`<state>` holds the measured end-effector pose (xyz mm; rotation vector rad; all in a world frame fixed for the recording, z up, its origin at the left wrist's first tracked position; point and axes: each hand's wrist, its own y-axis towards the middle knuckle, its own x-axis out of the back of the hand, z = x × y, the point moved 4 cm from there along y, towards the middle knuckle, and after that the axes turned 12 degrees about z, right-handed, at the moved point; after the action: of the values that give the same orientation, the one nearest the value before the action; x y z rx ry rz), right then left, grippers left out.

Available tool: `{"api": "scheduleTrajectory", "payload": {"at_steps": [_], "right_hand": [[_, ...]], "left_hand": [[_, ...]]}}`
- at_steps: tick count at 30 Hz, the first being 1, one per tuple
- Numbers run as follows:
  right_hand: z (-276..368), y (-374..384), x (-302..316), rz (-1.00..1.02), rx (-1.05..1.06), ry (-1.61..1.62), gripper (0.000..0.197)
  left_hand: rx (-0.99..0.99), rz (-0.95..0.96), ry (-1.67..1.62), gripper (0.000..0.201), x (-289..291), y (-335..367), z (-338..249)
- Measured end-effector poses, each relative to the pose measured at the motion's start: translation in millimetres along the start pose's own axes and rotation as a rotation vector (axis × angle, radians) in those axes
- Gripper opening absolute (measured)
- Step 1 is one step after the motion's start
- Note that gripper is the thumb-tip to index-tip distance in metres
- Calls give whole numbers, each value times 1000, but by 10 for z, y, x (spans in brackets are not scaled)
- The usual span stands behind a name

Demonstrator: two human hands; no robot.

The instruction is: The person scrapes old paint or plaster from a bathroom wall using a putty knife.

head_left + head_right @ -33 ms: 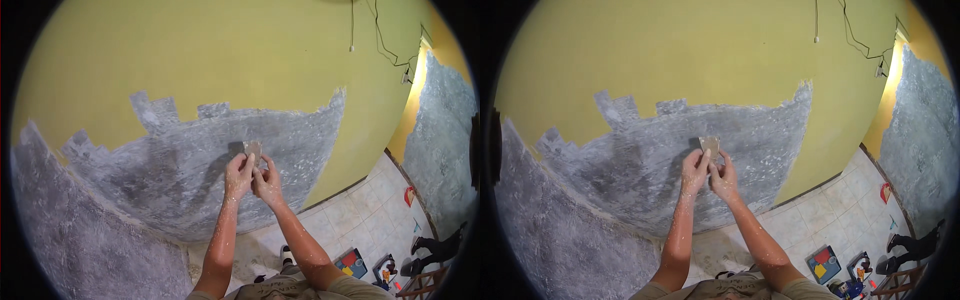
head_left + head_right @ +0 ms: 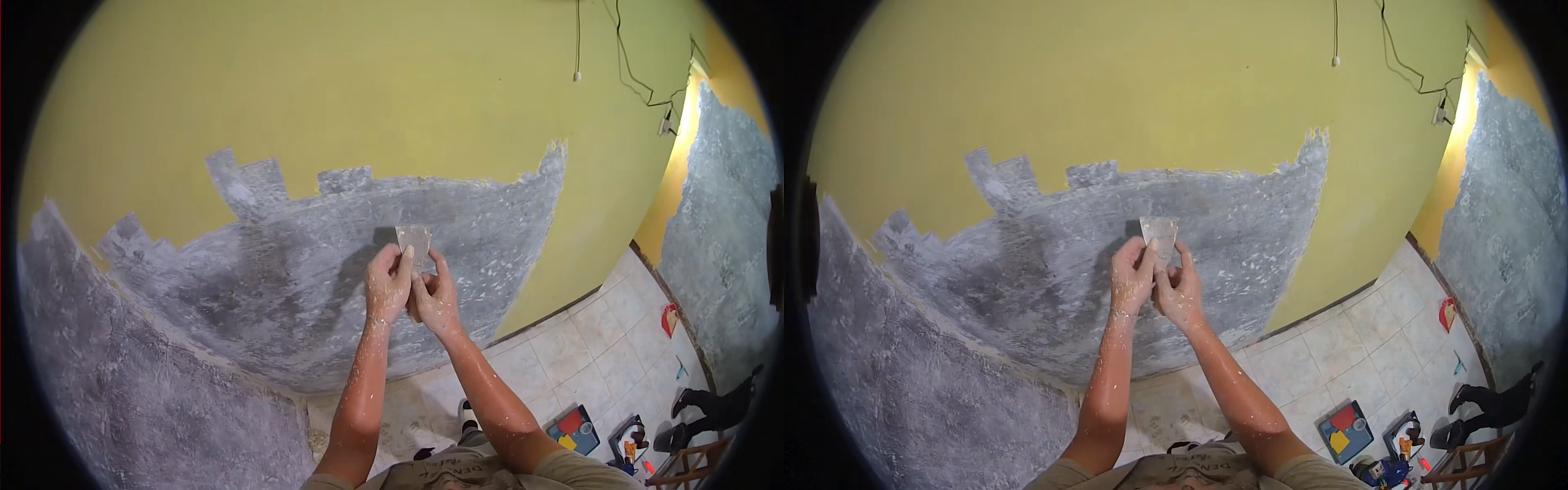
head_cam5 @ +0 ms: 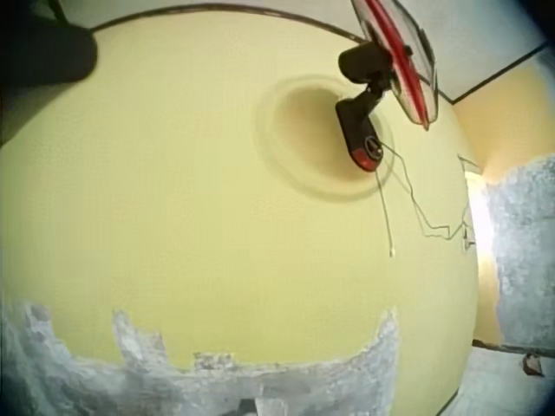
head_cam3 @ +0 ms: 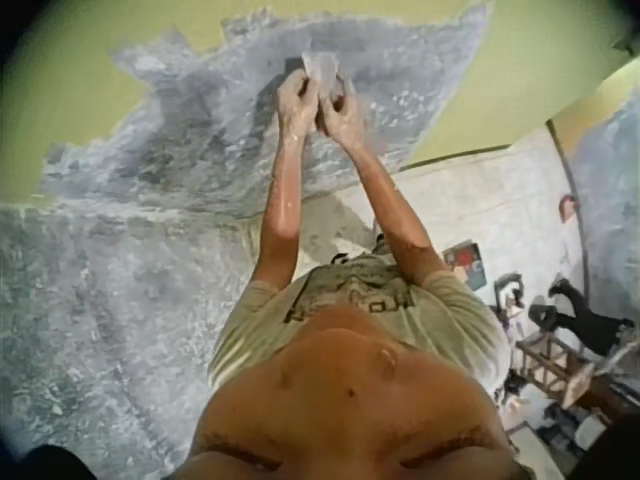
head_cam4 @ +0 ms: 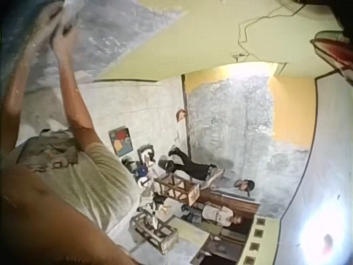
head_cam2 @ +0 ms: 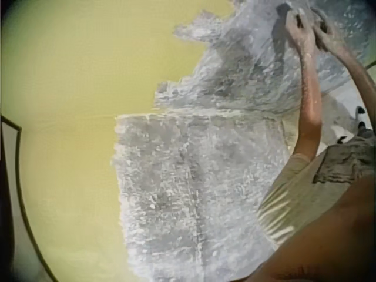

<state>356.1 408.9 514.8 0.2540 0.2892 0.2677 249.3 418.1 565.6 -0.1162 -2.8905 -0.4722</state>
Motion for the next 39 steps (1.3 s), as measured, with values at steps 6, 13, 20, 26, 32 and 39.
{"api": "scheduleTrajectory", "payload": {"at_steps": [6, 13, 20, 26, 32, 39], "right_hand": [[415, 325, 235, -62, -61, 20, 27], [193, 943, 209, -88, -122, 485, 38], [-36, 1191, -101, -215, 33, 726, 32], [114, 1250, -241, -368, 79, 777, 46], [94, 1354, -491, -513, 102, 667, 45], [204, 1319, -643, -594, 122, 585, 48]], "left_hand": [[-78, -52, 394, 20, 32, 383, -407], [-108, -45, 933, 20, 219, 586, -705], [-28, 67, 915, 22, 241, 599, -695], [111, 128, 718, 20, 514, 310, -601], [-128, 200, 783, 25, 830, 266, -344], [-232, 198, 958, 38, 952, 443, -462]]}}
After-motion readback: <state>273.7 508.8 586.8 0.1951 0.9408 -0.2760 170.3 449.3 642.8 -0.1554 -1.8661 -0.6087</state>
